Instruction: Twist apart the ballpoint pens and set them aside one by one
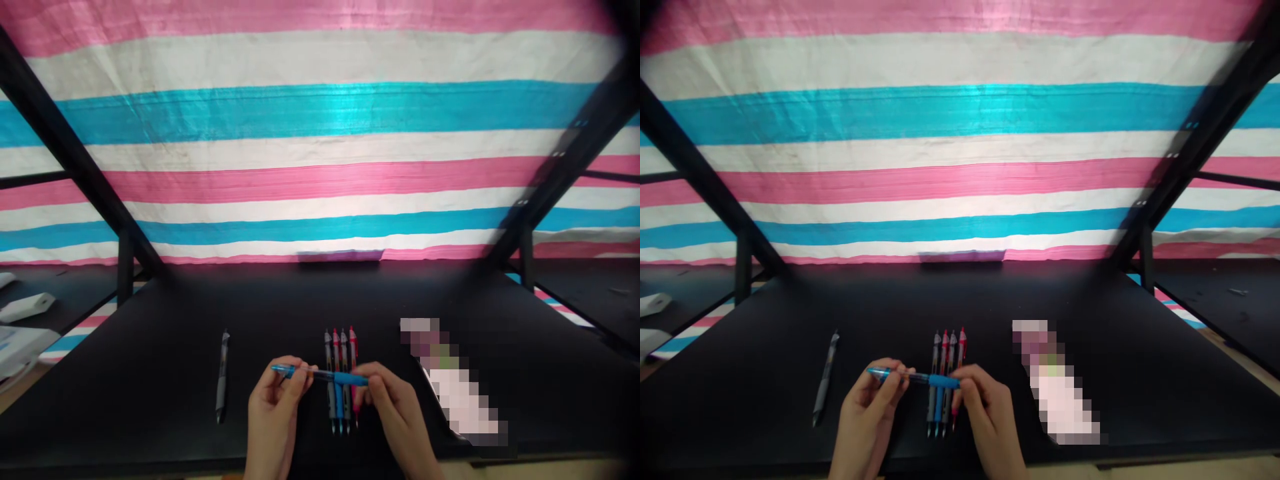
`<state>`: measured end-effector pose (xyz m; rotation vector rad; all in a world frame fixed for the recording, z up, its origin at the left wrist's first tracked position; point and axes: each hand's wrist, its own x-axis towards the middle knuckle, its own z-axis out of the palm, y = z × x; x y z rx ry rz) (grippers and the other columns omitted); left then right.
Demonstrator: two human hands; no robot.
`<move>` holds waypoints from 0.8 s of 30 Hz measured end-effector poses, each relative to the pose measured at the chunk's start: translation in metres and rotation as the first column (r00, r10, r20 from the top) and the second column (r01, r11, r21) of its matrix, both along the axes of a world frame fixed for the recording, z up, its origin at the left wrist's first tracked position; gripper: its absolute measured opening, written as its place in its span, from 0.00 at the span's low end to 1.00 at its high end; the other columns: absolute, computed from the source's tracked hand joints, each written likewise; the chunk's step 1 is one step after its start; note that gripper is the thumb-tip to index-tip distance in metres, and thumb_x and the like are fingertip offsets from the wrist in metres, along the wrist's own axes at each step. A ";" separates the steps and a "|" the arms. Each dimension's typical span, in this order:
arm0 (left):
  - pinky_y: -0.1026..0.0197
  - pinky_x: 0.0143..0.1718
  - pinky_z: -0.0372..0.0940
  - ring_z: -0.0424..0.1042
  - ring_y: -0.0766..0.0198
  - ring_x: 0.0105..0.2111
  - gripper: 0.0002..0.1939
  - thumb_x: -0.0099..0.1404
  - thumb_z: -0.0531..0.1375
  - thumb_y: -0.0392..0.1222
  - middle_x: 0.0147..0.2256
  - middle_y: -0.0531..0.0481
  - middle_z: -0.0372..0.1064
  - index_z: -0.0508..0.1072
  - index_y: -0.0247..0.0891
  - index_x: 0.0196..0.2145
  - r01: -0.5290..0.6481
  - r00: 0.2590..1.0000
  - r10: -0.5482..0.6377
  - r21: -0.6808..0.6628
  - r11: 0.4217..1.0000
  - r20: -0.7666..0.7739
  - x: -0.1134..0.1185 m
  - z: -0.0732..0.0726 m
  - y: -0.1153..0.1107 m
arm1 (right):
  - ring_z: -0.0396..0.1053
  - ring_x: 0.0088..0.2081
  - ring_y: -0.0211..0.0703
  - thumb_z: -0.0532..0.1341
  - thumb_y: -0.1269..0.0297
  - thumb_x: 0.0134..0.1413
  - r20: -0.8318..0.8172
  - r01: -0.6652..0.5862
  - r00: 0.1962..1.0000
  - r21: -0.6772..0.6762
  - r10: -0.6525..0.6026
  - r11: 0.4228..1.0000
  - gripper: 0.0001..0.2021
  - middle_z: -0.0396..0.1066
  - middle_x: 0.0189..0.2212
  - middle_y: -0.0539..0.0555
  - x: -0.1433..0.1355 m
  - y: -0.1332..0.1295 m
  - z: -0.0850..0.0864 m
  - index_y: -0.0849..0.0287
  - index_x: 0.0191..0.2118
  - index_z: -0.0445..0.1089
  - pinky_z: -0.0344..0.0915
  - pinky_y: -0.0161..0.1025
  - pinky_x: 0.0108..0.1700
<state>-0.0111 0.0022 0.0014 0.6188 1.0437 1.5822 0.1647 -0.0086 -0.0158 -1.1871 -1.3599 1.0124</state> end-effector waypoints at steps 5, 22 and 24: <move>0.66 0.38 0.73 0.78 0.63 0.34 0.16 0.46 0.76 0.47 0.29 0.52 0.75 0.79 0.38 0.29 -0.030 0.999 0.031 -0.016 0.999 0.024 0.000 -0.001 0.003 | 0.68 0.29 0.40 0.62 0.57 0.62 0.012 0.031 0.999 -0.031 -0.031 0.999 0.09 0.72 0.32 0.51 -0.002 0.000 0.003 0.55 0.42 0.69 0.62 0.33 0.29; 0.66 0.37 0.72 0.76 0.65 0.33 0.15 0.48 0.76 0.46 0.29 0.52 0.74 0.79 0.38 0.31 -0.014 1.000 0.014 0.004 1.000 0.004 0.000 -0.005 0.003 | 0.61 0.24 0.37 0.54 0.53 0.68 0.050 -0.043 0.998 -0.021 0.044 0.999 0.19 0.62 0.22 0.47 0.000 -0.001 0.006 0.57 0.27 0.64 0.57 0.33 0.27; 0.66 0.38 0.72 0.75 0.65 0.32 0.15 0.48 0.76 0.46 0.30 0.52 0.74 0.79 0.38 0.31 -0.026 1.000 0.026 0.001 1.000 0.013 0.000 -0.005 0.003 | 0.62 0.25 0.38 0.55 0.54 0.67 0.038 -0.040 0.998 -0.002 0.040 0.999 0.15 0.65 0.24 0.48 0.000 -0.001 0.005 0.57 0.32 0.66 0.57 0.33 0.27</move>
